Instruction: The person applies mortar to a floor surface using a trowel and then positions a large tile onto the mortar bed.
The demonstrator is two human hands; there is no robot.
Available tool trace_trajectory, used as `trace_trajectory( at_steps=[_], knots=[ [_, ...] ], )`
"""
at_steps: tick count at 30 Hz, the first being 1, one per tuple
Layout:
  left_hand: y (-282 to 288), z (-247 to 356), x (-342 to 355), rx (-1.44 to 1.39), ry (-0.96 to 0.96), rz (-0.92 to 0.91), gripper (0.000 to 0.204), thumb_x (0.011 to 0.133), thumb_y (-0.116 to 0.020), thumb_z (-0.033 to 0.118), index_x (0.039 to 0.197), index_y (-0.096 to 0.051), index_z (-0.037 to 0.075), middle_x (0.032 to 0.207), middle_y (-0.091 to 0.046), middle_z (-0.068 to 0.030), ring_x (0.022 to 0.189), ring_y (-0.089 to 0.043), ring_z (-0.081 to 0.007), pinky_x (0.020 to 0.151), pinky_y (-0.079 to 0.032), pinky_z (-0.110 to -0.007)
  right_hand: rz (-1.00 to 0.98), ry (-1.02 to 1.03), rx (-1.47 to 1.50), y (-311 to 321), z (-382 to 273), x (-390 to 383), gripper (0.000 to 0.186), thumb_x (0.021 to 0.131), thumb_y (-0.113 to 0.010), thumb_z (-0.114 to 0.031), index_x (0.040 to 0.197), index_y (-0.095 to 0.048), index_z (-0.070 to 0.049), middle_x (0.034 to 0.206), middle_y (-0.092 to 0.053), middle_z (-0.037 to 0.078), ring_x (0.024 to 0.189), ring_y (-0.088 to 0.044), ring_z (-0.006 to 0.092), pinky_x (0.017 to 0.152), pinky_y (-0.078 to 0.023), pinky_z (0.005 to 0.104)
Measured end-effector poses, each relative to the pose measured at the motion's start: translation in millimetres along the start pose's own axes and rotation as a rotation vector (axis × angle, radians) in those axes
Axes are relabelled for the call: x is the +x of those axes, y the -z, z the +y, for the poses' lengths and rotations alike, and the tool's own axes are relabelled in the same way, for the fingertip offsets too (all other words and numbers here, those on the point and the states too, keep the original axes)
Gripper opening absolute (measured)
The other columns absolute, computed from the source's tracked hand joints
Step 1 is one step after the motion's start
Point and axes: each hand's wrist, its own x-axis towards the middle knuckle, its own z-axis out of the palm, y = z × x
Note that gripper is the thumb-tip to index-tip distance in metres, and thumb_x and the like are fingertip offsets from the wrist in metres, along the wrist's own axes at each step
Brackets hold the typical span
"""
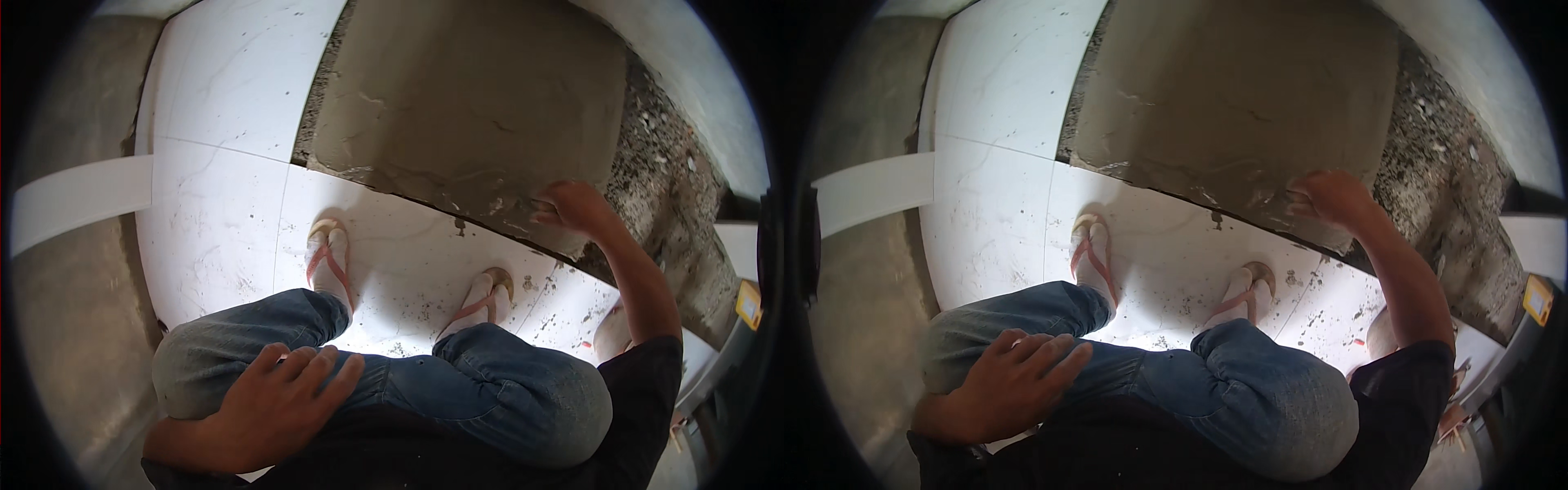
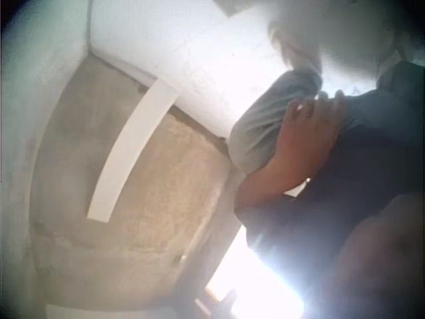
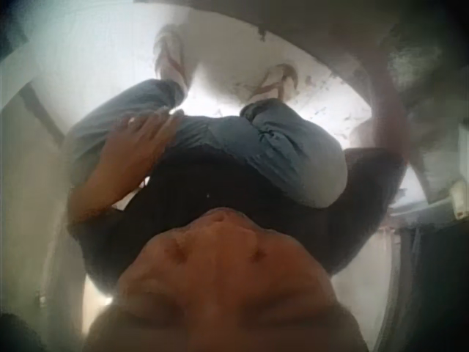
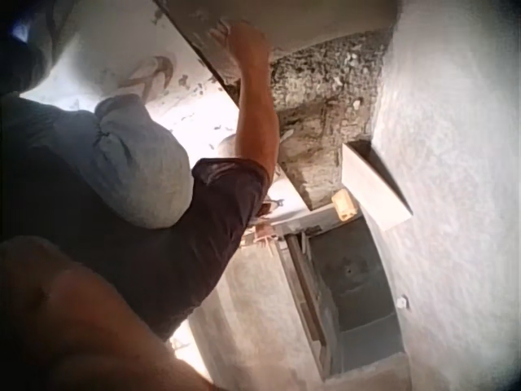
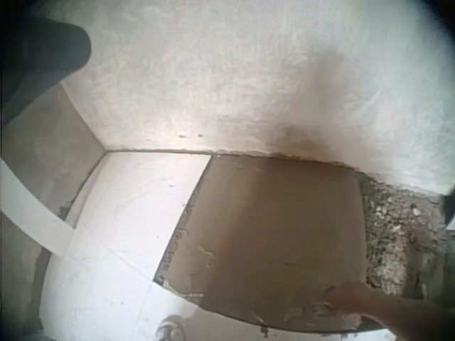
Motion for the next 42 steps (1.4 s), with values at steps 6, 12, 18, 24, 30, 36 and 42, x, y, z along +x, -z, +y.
trace_trajectory(
  at_steps=[6, 12, 18, 24, 30, 36, 42],
  knots=[
    [-0.7, -1.4, -5.5, 0.011, 0.033, 0.030, 0.041, 0.085, -0.052, 0.017, 0.124, -0.052, 0.005, 0.108, -0.060, -0.0136, 0.097, -0.059, -0.0217, 0.082, -0.044, -0.037, 0.127, -0.125, 0.105, 32.4, -19.6, 86.7, 0.040, 0.086, -0.058, -0.046, 0.102, -0.063, -0.010, 0.100, -0.064, 0.014, 0.095, -0.061, 0.0346, 0.080, -0.050, 0.0455],
    [8.1, 2.0, -14.4, 0.012, -0.036, 0.105, 0.047, 0.081, -0.055, 0.017, 0.127, -0.049, 0.006, 0.110, -0.056, -0.0110, 0.096, -0.058, -0.0212, 0.080, -0.044, -0.035, -0.039, 0.076, -0.055, 54.0, -63.3, 131.5, 0.041, 0.089, -0.053, -0.047, 0.104, -0.059, -0.010, 0.099, -0.064, 0.015, 0.099, -0.060, 0.0349, 0.083, -0.049, 0.0472],
    [26.2, -19.9, 13.5, -0.009, -0.185, 0.233, 0.044, 0.084, -0.050, 0.023, 0.124, -0.051, 0.005, 0.114, -0.056, -0.0126, 0.093, -0.055, -0.0230, 0.080, -0.043, -0.038, 0.138, -0.077, -0.062, 107.9, -24.0, 210.1, 0.039, 0.088, -0.054, -0.046, 0.102, -0.060, -0.010, 0.101, -0.065, 0.015, 0.099, -0.061, 0.0355, 0.083, -0.049, 0.0469],
    [38.0, -66.3, 15.7, 0.022, -0.267, 0.204, 0.048, 0.086, -0.049, 0.025, 0.130, -0.047, 0.006, 0.121, -0.052, -0.0168, 0.100, -0.052, -0.0253, 0.082, -0.043, -0.040, 0.325, -0.373, 0.035, 177.8, 4.9, 308.7, 0.044, 0.089, -0.051, -0.047, 0.109, -0.062, -0.010, 0.111, -0.063, 0.016, 0.103, -0.060, 0.0363, 0.087, -0.048, 0.0449],
    [43.3, -122.3, 13.9, -0.034, -0.340, 0.137, 0.053, 0.088, -0.046, 0.024, 0.137, -0.040, 0.005, 0.126, -0.050, -0.0196, 0.107, -0.051, -0.0294, 0.088, -0.041, -0.045, 0.461, -0.471, 0.295, 189.7, 20.7, 379.1, 0.057, 0.091, -0.047, -0.046, 0.115, -0.059, 0.005, 0.108, -0.063, 0.023, 0.097, -0.063, 0.0353, 0.084, -0.050, 0.0429],
    [40.1, -155.9, 24.0, 0.002, -0.420, 0.046, 0.056, 0.088, -0.046, 0.025, 0.139, -0.036, 0.004, 0.130, -0.048, -0.0218, 0.111, -0.052, -0.0320, 0.091, -0.041, -0.047, 0.424, -0.604, 0.651, 198.4, 9.7, 385.8, 0.053, 0.094, -0.046, -0.044, 0.100, -0.059, 0.007, 0.067, -0.058, 0.013, 0.055, -0.058, 0.0220, 0.060, -0.050, 0.0397],
    [48.8, -171.9, 26.3, -0.127, -0.521, 0.012, 0.055, 0.089, -0.045, 0.025, 0.138, -0.037, 0.003, 0.130, -0.048, -0.0228, 0.112, -0.052, -0.0334, 0.094, -0.041, -0.048, 0.385, -0.795, 0.601, 189.9, 22.1, 311.1, 0.054, 0.094, -0.045, -0.045, 0.098, -0.060, 0.007, 0.063, -0.059, 0.016, 0.058, -0.061, 0.0236, 0.062, -0.050, 0.0406]
  ],
)
